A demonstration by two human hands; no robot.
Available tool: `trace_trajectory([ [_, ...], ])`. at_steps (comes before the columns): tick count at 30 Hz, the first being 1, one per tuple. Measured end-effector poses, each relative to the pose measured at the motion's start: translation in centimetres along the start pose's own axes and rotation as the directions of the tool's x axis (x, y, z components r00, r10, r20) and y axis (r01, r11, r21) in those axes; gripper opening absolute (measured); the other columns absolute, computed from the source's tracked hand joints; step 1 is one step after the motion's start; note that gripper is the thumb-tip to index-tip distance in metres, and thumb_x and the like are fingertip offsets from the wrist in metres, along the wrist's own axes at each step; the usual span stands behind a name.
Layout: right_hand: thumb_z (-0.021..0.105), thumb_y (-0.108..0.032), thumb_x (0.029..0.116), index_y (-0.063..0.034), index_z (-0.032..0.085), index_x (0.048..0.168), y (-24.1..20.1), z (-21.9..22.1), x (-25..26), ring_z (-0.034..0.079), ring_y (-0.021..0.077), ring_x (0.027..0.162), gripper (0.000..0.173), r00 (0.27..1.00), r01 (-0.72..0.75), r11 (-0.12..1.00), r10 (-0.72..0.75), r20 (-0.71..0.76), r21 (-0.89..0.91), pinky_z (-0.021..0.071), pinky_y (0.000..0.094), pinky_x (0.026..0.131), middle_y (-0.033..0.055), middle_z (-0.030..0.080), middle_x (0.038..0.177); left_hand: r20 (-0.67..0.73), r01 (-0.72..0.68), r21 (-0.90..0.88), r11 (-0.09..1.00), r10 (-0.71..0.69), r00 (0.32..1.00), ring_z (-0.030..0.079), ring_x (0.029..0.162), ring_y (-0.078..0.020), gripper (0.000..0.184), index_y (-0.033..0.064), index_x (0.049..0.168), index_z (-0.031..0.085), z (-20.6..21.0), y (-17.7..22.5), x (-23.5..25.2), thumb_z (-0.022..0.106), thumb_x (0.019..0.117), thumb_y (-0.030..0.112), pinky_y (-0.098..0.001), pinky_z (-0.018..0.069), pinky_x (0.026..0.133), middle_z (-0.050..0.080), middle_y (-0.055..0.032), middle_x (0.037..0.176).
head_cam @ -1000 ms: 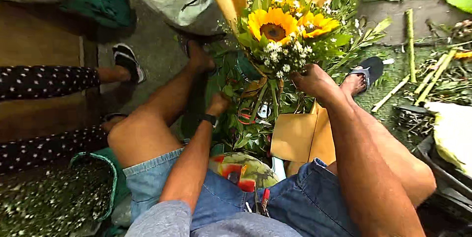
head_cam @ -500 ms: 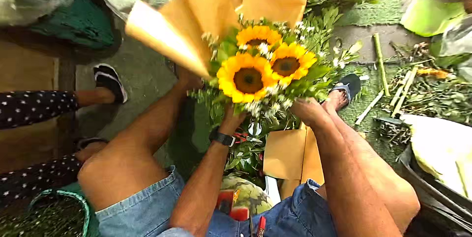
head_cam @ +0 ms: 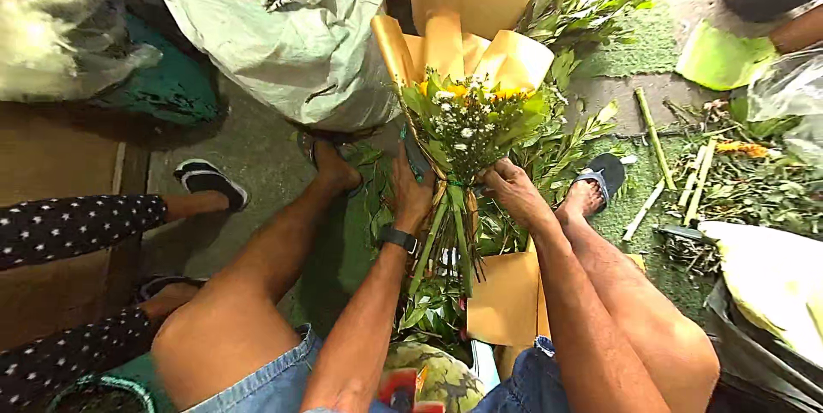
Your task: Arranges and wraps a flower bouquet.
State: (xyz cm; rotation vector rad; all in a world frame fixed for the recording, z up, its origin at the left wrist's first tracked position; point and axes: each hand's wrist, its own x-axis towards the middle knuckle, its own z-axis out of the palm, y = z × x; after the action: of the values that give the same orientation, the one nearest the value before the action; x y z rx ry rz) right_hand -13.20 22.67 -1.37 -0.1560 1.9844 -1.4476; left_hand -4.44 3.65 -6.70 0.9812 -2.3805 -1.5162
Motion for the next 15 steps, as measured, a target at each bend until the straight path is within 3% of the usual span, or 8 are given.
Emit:
trace_trajectory([
  [2, 0.054, -0.019, 0.1040, -0.0058, 0.063, 0.103, 0.6, 0.8, -0.9, 0.065, 0.0207, 0.096, 0.016, 1.000, 0.001, 0.996, -0.001, 0.001, 0.088, 0.0603, 0.0428, 0.081, 0.0101, 0.061, 0.112, 0.010, 0.014, -0.008, 1.000, -0.014, 1.000, 0.036, 0.146, -0.0391, 0.092, 0.0230, 0.166, 0.011, 0.5, -0.1, -1.0, 0.069, 0.0951, 0.031, -0.0628, 0.0377, 0.113, 0.030, -0.0180, 0.163],
  [4, 0.051, -0.018, 0.1053, -0.0047, 0.063, 0.107, 0.3, 1.1, -2.0, 0.065, 0.0205, 0.098, 0.018, 1.000, -0.002, 0.998, 0.003, -0.018, 0.061, 0.0597, 0.0423, 0.083, 0.0106, 0.060, 0.114, 0.042, 0.012, -0.007, 1.000, -0.011, 0.999, 0.037, 0.145, -0.0414, 0.092, 0.0202, 0.166, 0.011, 0.3, -0.1, -1.7, 0.069, 0.0951, 0.031, -0.0643, 0.0377, 0.112, 0.029, -0.0207, 0.163],
  [6, 0.049, -0.022, 0.1074, -0.0030, 0.062, 0.122, 0.1, 0.6, -3.1, 0.067, 0.0233, 0.103, 0.027, 0.999, -0.018, 1.000, 0.017, -0.029, -0.020, 0.0591, 0.0469, 0.088, 0.0141, 0.065, 0.118, 0.145, 0.033, -0.071, 0.997, -0.022, 0.989, 0.038, 0.145, -0.0403, 0.091, 0.0224, 0.166, 0.010, -0.9, -1.1, -2.1, 0.067, 0.0971, 0.038, -0.0645, 0.0390, 0.112, 0.028, -0.0187, 0.165],
  [9, 0.048, -0.029, 0.1090, -0.0030, 0.062, 0.121, 0.1, -0.7, -2.7, 0.070, 0.0220, 0.095, 0.032, 1.000, 0.005, 0.990, -0.004, 0.008, -0.141, 0.0607, 0.0446, 0.085, 0.0122, 0.069, 0.107, 0.177, 0.123, -0.172, 0.977, -0.092, 0.980, 0.054, 0.134, -0.0293, 0.065, 0.0111, 0.158, 0.034, -4.3, -4.4, -1.2, 0.061, 0.1025, 0.032, -0.0514, 0.0475, 0.109, 0.049, -0.0179, 0.151],
  [10, 0.048, -0.030, 0.1093, -0.0034, 0.062, 0.119, -0.2, -1.1, -2.6, 0.069, 0.0202, 0.088, 0.031, 1.000, 0.008, 0.984, -0.004, 0.026, -0.180, 0.0603, 0.0426, 0.082, 0.0105, 0.069, 0.099, 0.151, 0.151, -0.109, 0.983, -0.134, 0.979, 0.062, 0.123, -0.0288, 0.052, 0.0049, 0.148, 0.046, -5.5, -6.0, -1.3, 0.059, 0.1035, 0.027, -0.0506, 0.0519, 0.104, 0.059, -0.0193, 0.138],
  [12, 0.051, -0.032, 0.1082, -0.0047, 0.063, 0.112, -0.5, -1.5, -2.7, 0.063, 0.0172, 0.073, 0.030, 0.999, 0.010, 0.975, 0.000, 0.045, -0.222, 0.0573, 0.0391, 0.071, 0.0078, 0.064, 0.086, 0.171, 0.193, 0.142, 0.971, -0.216, 0.961, 0.067, 0.106, -0.0355, 0.036, -0.0010, 0.131, 0.059, -6.6, -9.6, -3.1, 0.055, 0.1053, 0.023, -0.0577, 0.0539, 0.094, 0.067, -0.0228, 0.117],
  [14, 0.052, -0.033, 0.1077, -0.0076, 0.064, 0.108, -0.7, -1.9, -2.8, 0.059, 0.0160, 0.065, 0.028, 0.998, -0.001, 0.970, 0.017, 0.064, -0.243, 0.0560, 0.0382, 0.064, 0.0059, 0.061, 0.080, 0.320, 0.133, 0.413, 0.901, -0.281, 0.905, 0.069, 0.095, -0.0414, 0.030, 0.0002, 0.121, 0.064, -5.2, -13.3, -6.6, 0.055, 0.1030, 0.022, -0.0646, 0.0557, 0.083, 0.069, -0.0242, 0.105],
  [15, 0.053, -0.034, 0.1074, -0.0099, 0.065, 0.106, -1.0, -2.0, -3.1, 0.057, 0.0148, 0.063, 0.027, 0.997, -0.008, 0.966, 0.027, 0.070, -0.260, 0.0541, 0.0362, 0.060, 0.0044, 0.060, 0.078, 0.432, 0.050, 0.505, 0.861, -0.303, 0.849, 0.069, 0.099, -0.0399, 0.029, 0.0026, 0.121, 0.065, -3.8, -14.6, -8.2, 0.058, 0.1003, 0.021, -0.0632, 0.0562, 0.085, 0.069, -0.0220, 0.109],
])
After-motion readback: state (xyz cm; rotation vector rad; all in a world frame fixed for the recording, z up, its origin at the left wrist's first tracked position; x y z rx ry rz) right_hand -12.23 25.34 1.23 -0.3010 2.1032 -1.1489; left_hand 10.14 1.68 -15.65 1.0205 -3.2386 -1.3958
